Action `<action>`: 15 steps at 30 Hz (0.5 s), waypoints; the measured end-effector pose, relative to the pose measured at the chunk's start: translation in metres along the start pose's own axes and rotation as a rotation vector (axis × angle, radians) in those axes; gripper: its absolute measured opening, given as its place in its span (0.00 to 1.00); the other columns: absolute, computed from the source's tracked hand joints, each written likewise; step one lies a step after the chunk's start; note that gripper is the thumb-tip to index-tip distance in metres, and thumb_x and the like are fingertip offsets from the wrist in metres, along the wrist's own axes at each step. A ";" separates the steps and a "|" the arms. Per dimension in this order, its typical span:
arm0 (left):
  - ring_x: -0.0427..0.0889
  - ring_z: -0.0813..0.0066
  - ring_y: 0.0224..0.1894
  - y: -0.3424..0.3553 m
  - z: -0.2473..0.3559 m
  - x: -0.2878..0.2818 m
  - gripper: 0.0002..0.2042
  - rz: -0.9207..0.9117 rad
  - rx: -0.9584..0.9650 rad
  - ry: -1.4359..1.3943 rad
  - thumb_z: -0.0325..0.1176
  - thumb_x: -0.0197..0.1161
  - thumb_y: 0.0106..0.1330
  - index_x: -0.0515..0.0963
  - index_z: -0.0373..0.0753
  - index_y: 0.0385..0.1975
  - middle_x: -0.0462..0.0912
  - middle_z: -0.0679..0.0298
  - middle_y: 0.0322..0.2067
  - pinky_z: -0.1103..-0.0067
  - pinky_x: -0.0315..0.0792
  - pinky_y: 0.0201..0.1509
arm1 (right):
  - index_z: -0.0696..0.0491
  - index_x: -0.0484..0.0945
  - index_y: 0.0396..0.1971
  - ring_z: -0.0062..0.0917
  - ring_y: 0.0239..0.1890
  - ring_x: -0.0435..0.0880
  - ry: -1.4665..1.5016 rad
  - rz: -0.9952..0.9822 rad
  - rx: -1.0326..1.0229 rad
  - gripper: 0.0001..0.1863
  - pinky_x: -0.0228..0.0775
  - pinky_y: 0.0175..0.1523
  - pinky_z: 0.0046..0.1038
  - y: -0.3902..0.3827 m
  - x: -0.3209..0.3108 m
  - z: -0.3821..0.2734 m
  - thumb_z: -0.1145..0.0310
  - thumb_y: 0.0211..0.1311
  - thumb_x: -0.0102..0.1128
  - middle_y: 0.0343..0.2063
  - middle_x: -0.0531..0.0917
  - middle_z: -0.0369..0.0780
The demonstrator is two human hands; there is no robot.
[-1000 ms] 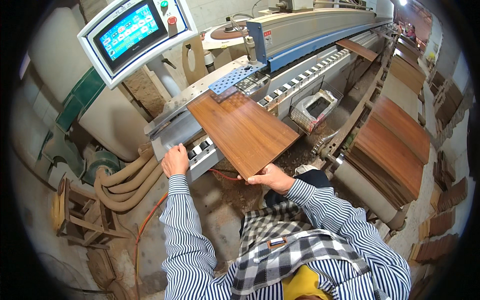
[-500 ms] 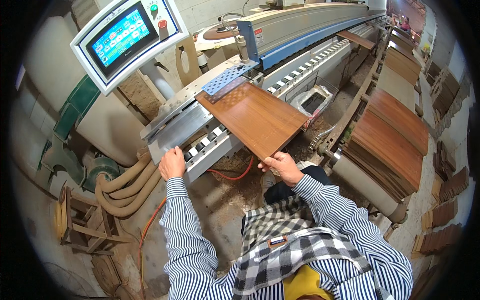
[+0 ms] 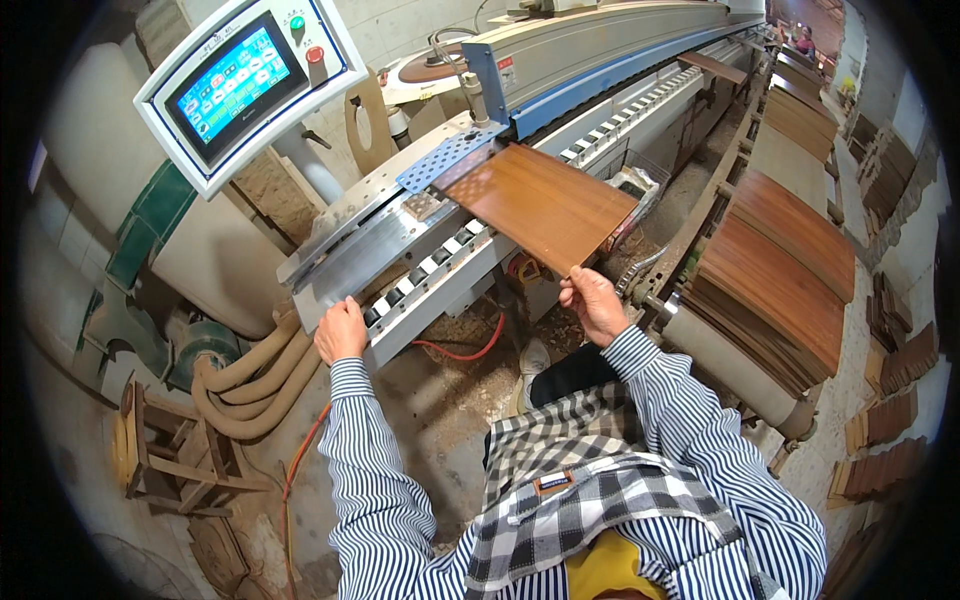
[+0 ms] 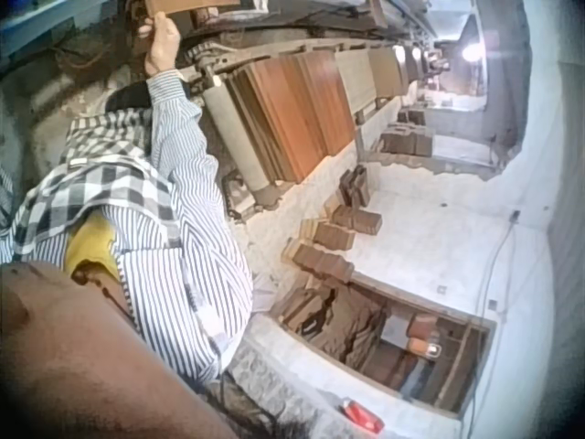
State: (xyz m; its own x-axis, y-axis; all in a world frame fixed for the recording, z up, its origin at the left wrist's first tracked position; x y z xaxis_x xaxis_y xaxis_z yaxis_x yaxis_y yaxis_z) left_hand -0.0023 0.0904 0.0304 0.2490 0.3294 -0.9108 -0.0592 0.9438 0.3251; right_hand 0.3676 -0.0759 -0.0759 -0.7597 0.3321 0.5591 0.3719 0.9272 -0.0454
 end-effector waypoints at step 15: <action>0.77 0.50 0.36 0.003 -0.002 0.006 0.19 -0.062 -0.020 -0.039 0.45 0.45 0.62 0.80 0.39 0.30 0.79 0.50 0.32 0.63 0.70 0.40 | 0.55 0.70 0.51 0.13 0.23 0.75 -0.387 0.558 -0.376 0.19 0.68 0.29 0.15 -0.091 -0.174 -0.134 0.63 0.62 0.53 0.22 0.79 0.34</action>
State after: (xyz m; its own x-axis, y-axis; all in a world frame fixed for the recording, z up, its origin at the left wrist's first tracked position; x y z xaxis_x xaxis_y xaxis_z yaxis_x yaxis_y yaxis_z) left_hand -0.0032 0.0951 0.0250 0.2903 0.2693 -0.9183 -0.0618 0.9629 0.2628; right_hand 0.5372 -0.2413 -0.0585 -0.5132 0.8337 0.2039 0.8578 0.5065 0.0876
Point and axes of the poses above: each hand's wrist, its own y-axis towards the middle knuckle, its own x-axis out of the palm, z = x × y, the point moved 10 cm from there along y, towards the middle knuckle
